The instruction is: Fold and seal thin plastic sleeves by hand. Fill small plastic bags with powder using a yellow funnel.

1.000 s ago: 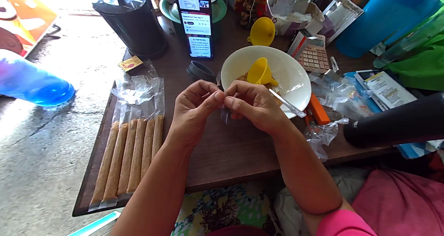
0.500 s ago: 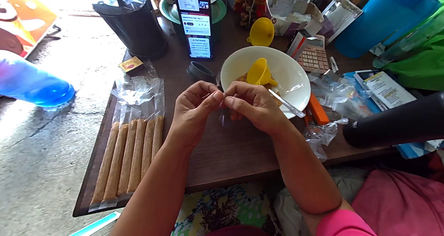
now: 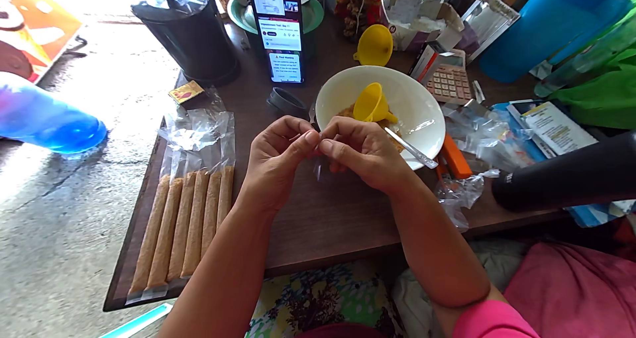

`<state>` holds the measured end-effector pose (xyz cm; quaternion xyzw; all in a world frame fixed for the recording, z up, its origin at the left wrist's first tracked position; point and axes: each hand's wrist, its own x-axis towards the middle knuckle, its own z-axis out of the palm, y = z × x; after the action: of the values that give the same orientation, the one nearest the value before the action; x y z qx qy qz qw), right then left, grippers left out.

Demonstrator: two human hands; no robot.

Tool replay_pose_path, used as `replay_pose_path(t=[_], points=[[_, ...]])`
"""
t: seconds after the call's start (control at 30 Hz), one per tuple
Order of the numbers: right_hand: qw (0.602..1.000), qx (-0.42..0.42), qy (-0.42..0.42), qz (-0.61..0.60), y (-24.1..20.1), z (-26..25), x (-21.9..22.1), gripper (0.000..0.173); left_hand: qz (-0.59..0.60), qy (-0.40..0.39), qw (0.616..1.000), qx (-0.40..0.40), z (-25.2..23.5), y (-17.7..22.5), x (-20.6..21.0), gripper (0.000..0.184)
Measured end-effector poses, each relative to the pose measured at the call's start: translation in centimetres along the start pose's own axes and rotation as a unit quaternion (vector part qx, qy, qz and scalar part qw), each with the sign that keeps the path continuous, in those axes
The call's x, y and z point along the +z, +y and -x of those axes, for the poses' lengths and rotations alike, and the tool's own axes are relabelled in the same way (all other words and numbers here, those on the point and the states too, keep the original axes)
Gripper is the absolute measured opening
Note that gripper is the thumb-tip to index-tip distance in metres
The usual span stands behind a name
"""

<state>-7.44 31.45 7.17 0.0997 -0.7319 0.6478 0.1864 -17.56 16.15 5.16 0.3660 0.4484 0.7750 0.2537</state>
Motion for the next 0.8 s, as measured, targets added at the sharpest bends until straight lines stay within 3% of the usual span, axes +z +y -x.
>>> replay_pose_path(t=[0.8], points=[[1.000, -0.006, -0.001, 0.012, 0.05, -0.03, 0.03, 0.013, -0.008, -0.002, 1.000, 0.004, -0.02, -0.01, -0.04, 0.002]])
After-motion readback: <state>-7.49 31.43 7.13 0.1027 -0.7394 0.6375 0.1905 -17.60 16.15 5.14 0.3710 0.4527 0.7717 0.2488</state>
